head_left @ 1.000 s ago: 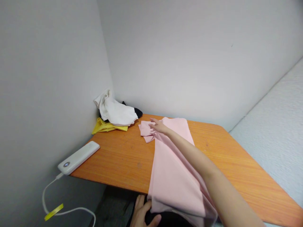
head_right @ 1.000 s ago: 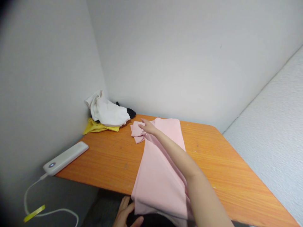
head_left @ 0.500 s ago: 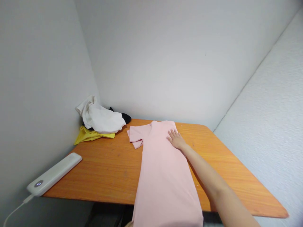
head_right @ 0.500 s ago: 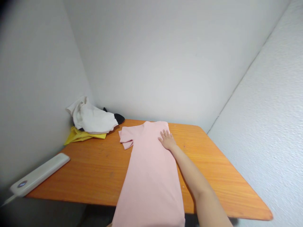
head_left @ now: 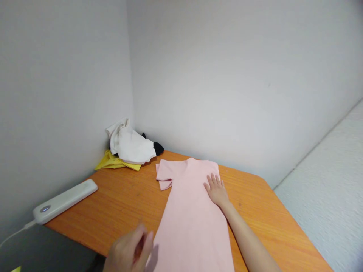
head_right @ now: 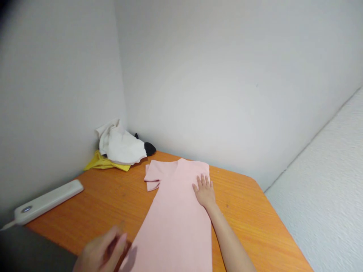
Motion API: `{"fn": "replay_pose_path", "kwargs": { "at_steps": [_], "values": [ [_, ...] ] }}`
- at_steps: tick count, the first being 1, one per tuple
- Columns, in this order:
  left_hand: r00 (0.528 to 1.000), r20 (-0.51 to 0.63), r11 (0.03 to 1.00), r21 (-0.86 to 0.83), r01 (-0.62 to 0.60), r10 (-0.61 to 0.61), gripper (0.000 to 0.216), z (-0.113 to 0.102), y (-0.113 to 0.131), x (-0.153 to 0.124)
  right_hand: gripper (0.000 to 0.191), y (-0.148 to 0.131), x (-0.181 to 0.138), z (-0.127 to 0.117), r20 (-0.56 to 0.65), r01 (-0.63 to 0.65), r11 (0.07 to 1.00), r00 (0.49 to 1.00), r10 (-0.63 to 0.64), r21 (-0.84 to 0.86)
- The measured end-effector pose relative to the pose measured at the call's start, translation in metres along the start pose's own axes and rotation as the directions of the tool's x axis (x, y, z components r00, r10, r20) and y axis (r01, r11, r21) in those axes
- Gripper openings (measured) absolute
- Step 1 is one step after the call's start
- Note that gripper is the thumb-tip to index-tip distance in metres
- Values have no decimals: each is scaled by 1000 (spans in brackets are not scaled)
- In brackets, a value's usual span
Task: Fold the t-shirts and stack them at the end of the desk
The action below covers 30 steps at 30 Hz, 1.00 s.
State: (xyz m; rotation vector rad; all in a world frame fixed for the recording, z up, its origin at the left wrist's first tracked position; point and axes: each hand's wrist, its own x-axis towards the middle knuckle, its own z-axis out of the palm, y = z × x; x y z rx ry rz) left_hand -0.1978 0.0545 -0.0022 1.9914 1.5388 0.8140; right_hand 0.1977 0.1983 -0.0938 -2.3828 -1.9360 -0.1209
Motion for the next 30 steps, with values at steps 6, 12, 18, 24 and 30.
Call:
{"fn": "replay_pose_path", "kwargs": {
  "at_steps": [6, 12, 18, 24, 30],
  "values": [
    [980, -112, 968, 207, -139, 165, 31, 30, 7, 179, 66, 1, -2, 1, -5, 16, 1000, 1000, -16, -3],
    [994, -16, 917, 387, -94, 109, 34, 68, -29, 290, 65, -1, -1, -1, -25, 17, 1000, 1000, -17, -14],
    [993, -42, 895, 439, -85, 114, 37, 88, -50, 310, 67, -1, -3, 2, -56, 22, 1000, 998, -22, -3],
    [988, -63, 903, 419, -99, 137, 23, 88, -56, 317, 54, -14, 9, -21, -104, -21, 999, 994, 16, -46],
    [991, -4, 935, 332, -122, 131, 16, 74, -44, 322, 39, -68, 89, -78, -180, 203, 976, 966, -187, 75]
  ]
}}
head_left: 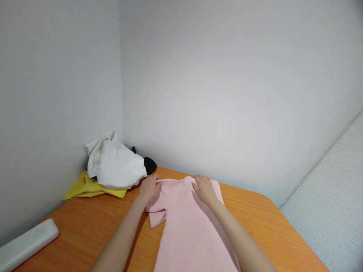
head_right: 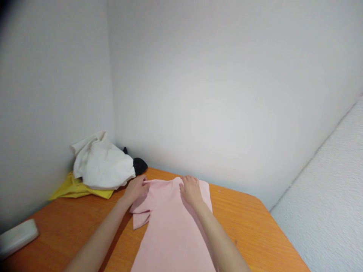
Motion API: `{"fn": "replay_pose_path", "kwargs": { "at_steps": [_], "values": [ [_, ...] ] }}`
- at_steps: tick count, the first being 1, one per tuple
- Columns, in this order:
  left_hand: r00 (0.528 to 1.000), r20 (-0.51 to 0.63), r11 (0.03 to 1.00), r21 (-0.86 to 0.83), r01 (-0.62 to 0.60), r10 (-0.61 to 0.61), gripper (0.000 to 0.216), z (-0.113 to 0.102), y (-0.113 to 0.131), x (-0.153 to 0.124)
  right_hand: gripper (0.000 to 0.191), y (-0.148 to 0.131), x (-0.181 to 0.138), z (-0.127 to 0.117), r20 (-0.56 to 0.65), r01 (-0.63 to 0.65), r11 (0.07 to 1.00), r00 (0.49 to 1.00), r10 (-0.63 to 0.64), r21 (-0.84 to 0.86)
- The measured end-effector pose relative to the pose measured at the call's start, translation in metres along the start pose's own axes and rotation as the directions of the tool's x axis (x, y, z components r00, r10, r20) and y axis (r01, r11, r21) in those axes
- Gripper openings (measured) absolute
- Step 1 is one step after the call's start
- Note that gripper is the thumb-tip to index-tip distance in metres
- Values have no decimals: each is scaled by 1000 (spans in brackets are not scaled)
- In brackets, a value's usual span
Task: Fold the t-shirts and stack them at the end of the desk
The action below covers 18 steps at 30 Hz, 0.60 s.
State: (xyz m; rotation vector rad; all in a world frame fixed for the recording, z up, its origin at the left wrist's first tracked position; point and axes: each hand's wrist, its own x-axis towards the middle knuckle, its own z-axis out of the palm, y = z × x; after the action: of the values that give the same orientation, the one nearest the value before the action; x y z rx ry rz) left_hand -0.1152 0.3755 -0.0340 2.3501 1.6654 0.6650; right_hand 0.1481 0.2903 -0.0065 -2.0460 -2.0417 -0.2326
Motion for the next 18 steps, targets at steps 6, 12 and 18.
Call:
{"fn": "replay_pose_path", "kwargs": {
  "at_steps": [6, 12, 18],
  "values": [
    [998, 58, 995, -102, -5, 11, 13, -22, 3, 8, 31, -9, 69, 16, 173, 45, 996, 983, -58, 76],
    [988, 151, 982, -179, 64, -37, 19, -32, -16, 16, 24, 6, 80, 27, 196, -45, 993, 980, 23, 110],
    [951, 252, 983, 17, 184, -182, 11, -27, -30, 10, 34, -23, 58, 44, 57, -160, 982, 986, 155, 103]
  ]
}}
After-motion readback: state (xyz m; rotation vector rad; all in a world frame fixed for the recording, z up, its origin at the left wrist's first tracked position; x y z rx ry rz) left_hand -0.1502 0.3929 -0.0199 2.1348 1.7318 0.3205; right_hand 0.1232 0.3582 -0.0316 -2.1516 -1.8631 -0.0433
